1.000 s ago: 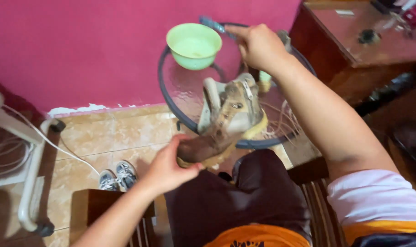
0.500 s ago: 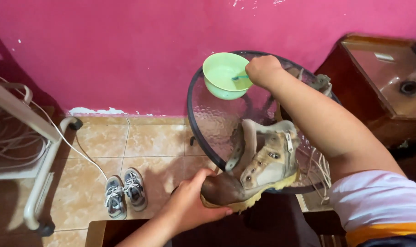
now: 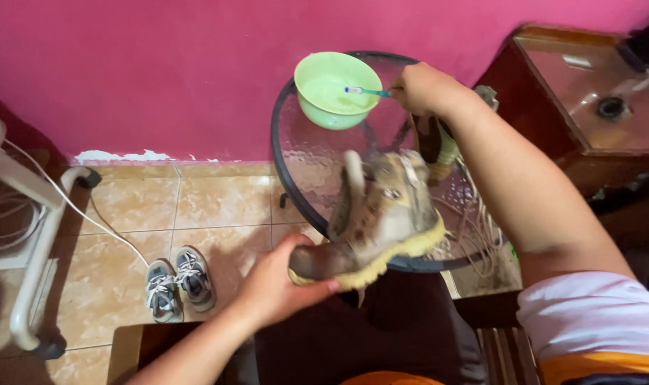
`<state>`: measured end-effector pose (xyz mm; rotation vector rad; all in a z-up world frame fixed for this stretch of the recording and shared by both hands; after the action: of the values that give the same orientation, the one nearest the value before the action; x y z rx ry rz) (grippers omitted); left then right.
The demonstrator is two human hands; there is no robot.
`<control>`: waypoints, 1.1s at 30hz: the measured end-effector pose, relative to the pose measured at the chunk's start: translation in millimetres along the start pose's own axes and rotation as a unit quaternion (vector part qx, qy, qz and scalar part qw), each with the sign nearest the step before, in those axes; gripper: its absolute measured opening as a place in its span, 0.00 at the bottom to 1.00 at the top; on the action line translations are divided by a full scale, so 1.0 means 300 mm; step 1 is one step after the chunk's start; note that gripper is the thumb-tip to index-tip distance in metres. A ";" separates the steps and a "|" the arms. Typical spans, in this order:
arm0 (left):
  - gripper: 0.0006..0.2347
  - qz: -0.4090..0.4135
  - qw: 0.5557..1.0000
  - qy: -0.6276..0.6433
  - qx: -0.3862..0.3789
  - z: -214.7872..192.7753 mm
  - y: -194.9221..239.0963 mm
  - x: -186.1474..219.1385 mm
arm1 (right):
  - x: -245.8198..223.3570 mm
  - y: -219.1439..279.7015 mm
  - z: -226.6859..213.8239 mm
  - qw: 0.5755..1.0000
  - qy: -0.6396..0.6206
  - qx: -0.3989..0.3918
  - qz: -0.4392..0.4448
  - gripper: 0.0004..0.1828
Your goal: The person scrubs a brown hiking boot with a toothbrush, repeatedly dipping the brush into a green bowl of water. They rotate the boot to clean the sole, toe, and sides, then place it on a glass table next to the other boot.
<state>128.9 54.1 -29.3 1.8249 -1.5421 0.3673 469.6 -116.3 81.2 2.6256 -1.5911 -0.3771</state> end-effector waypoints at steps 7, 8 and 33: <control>0.22 0.010 0.991 0.130 0.041 0.007 -0.001 -0.006 | -0.007 0.285 -0.037 0.943 -0.323 0.078 -0.026 0.19; 0.23 0.011 0.990 0.131 0.048 0.005 0.006 -0.002 | -0.005 0.341 -0.041 0.906 -0.411 0.095 -0.042 0.13; 0.32 0.015 0.989 0.086 0.123 0.115 0.063 0.023 | -0.023 1.042 0.408 0.897 -0.197 0.326 -0.226 0.18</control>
<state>105.1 25.2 -43.3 1.9009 -1.4577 0.7384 167.2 -246.9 16.0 3.6633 -1.3339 -0.4865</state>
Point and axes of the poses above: each hand's wrist, its own y-axis away from the middle knuckle, its own z-axis out of the palm, x = y × z, the point moved 8 cm from there along -y, towards the middle knuckle, and after that the axes turned 15 degrees about -y, right-handed, at the moved point
